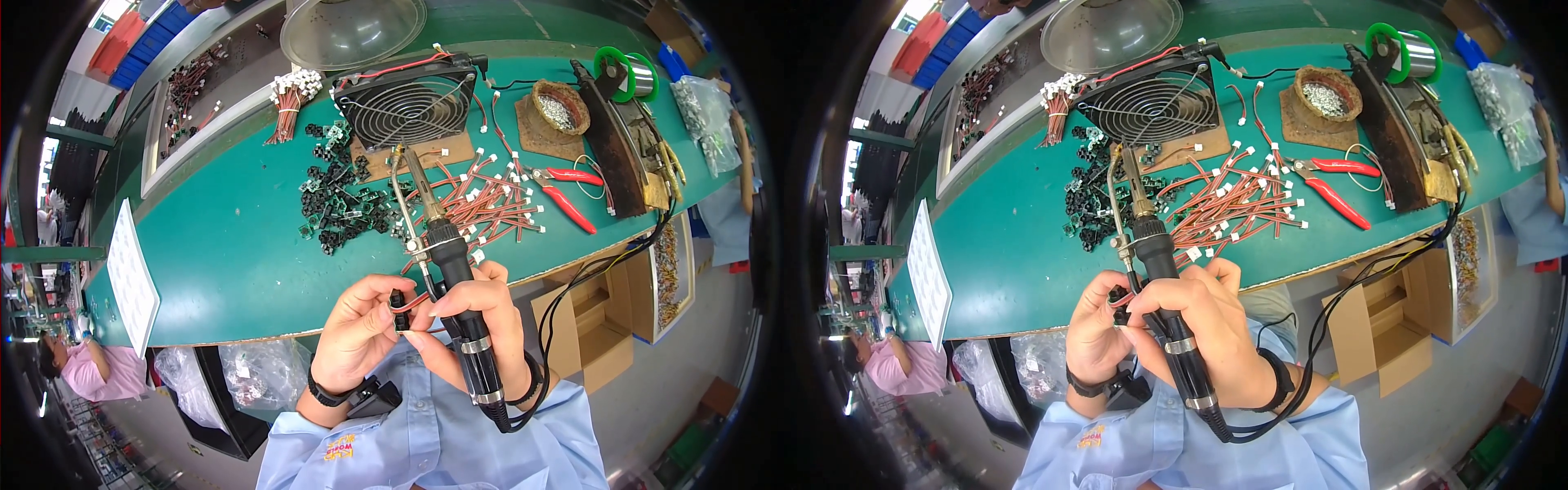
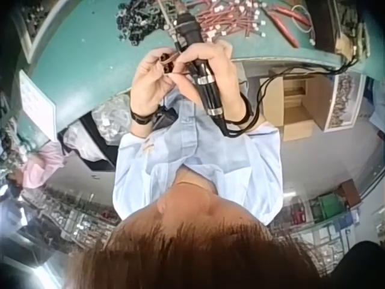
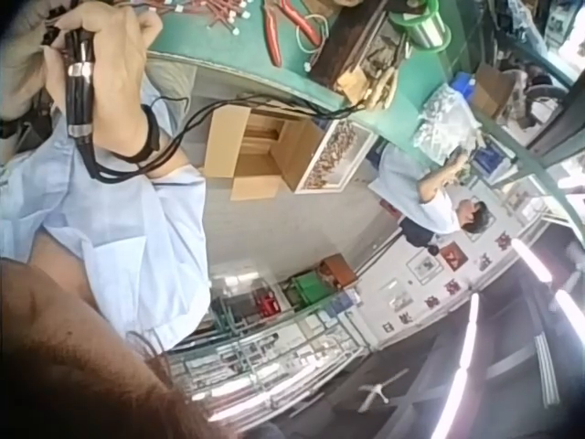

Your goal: The person picks up a circuit board and a wire, joins them using a soldering iron, and sets the assembly aside. After repeating this process, the person gathers the completed assemblies by hand.

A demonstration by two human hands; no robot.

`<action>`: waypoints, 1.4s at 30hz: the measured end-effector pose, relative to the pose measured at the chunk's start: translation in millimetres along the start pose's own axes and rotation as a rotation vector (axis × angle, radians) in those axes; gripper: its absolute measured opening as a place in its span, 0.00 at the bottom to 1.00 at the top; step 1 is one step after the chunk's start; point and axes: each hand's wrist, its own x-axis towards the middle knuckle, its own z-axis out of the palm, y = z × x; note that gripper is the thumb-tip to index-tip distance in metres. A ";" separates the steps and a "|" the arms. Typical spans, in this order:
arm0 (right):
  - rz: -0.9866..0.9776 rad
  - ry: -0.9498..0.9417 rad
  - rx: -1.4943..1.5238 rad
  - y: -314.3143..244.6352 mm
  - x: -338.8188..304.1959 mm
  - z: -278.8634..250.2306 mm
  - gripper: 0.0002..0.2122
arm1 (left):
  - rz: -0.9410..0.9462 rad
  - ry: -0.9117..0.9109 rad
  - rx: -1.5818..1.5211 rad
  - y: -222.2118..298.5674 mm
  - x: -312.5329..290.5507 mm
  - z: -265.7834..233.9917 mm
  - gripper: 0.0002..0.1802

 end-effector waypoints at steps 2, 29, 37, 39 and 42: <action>0.021 -0.059 -0.030 -1.3 0.0 -2.3 0.20 | 0.002 -0.011 -0.002 0.4 0.0 -0.1 0.17; 0.050 -0.074 -0.005 -3.6 3.1 -5.8 0.20 | 0.086 0.017 0.161 2.6 0.4 4.4 0.16; 0.058 -0.094 0.002 -4.1 5.4 -8.9 0.20 | 0.078 0.036 0.216 5.8 -0.1 7.2 0.17; 0.059 -0.102 0.001 -4.5 5.1 -10.8 0.20 | 0.073 0.038 0.237 8.3 -0.3 9.9 0.17; 0.111 -0.137 0.053 -3.7 4.3 -12.4 0.21 | 0.099 0.049 0.313 11.7 -0.5 12.6 0.17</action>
